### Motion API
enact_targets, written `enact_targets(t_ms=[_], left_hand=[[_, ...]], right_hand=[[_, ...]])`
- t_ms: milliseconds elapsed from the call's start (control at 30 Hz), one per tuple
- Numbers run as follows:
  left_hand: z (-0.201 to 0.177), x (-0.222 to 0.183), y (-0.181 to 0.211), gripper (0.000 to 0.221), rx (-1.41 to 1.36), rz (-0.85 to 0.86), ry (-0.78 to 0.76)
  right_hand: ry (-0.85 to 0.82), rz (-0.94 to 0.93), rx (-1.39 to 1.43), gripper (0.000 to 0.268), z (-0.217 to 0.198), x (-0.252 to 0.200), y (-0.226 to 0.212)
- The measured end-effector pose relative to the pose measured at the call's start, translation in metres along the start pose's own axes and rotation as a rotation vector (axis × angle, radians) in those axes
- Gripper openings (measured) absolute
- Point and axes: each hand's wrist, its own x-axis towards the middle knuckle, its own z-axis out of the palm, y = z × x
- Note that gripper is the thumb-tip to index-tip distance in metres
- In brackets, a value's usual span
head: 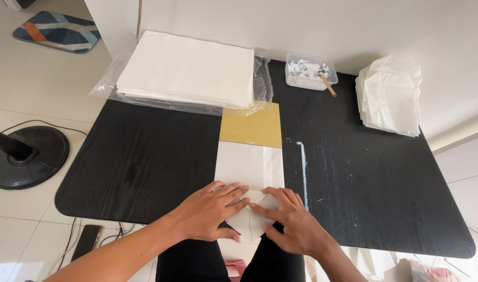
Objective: Folding the bottom of a paper bag and applying glue with a brush to seal it.
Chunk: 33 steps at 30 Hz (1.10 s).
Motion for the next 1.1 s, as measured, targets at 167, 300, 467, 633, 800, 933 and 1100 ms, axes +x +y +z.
enact_targets(t_ms=[167, 300, 467, 633, 800, 933, 1100], left_hand=[[0.004, 0.003, 0.01, 0.053, -0.034, -0.091, 0.124], [0.015, 0.008, 0.016, 0.04, -0.092, -0.177, 0.201], [0.03, 0.018, 0.031, 0.03, -0.038, -0.347, 0.352], [0.039, 0.03, 0.037, 0.025, -0.103, -0.526, 0.355], [0.038, 0.034, 0.044, 0.027, -0.178, -0.631, 0.413], [0.036, 0.037, 0.051, 0.026, -0.09, -0.606, 0.429], [0.066, 0.034, 0.048, 0.025, -0.141, -0.559, 0.533]], right_hand=[[-0.099, 0.096, 0.011, 0.057, -0.001, -0.001, -0.004], [0.093, 0.091, -0.009, 0.039, 0.018, 0.001, 0.003], [0.251, 0.218, 0.017, 0.031, 0.036, 0.005, 0.007], [0.248, 0.366, 0.091, 0.031, 0.031, 0.017, -0.002], [0.08, 0.538, 0.234, 0.035, -0.003, 0.032, 0.015], [0.242, 0.973, 0.148, 0.03, -0.064, 0.056, 0.06], [0.541, 1.084, 0.152, 0.057, -0.117, 0.1, 0.141]])
